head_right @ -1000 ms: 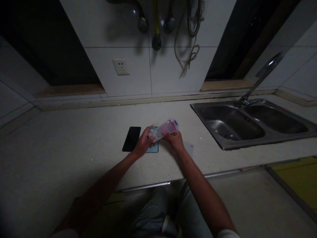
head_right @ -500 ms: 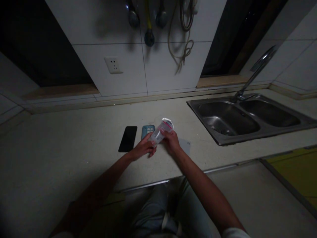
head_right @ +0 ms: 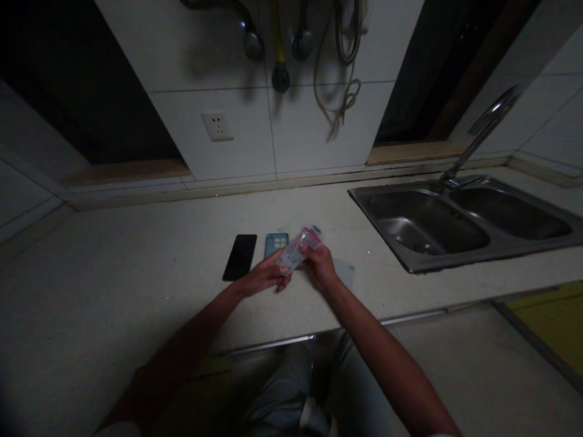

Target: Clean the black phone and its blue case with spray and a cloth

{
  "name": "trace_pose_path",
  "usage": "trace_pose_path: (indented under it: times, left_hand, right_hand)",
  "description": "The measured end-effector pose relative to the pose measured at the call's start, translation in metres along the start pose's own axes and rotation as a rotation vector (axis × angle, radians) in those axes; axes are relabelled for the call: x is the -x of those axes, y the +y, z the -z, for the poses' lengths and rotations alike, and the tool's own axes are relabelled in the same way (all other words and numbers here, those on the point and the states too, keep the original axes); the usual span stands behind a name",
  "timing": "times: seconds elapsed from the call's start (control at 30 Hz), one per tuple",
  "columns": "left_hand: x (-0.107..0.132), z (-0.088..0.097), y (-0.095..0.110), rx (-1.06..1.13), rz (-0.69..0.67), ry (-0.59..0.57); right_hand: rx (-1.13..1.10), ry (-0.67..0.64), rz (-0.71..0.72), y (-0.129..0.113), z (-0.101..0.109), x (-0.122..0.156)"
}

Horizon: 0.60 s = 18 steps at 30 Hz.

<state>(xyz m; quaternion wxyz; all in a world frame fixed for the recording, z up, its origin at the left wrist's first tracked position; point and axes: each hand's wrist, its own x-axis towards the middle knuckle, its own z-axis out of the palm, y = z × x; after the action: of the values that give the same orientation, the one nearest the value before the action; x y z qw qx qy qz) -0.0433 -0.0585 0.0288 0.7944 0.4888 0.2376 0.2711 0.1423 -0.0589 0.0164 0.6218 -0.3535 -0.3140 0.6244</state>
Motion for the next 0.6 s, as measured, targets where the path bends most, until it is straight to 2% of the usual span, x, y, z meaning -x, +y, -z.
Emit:
trace_pose_path:
  times: [0.17,0.33,0.5,0.6]
  left_hand:
    - [-0.003,-0.014,0.002,0.122,-0.118,0.02]
    - [-0.003,-0.021,0.006,0.096,-0.109,-0.011]
    - [-0.012,-0.006,-0.005,-0.038,-0.211,0.173]
    - [-0.016,-0.001,-0.012,-0.324,-0.376,0.314]
  right_hand:
    - [-0.306,0.017,0.005,-0.004,0.002,-0.006]
    - [-0.421,-0.013,0.021,-0.003,0.005,-0.008]
    - [-0.53,0.091,0.094,-0.007,0.014,-0.016]
    - [-0.591,0.161,0.16,-0.016,0.023,-0.02]
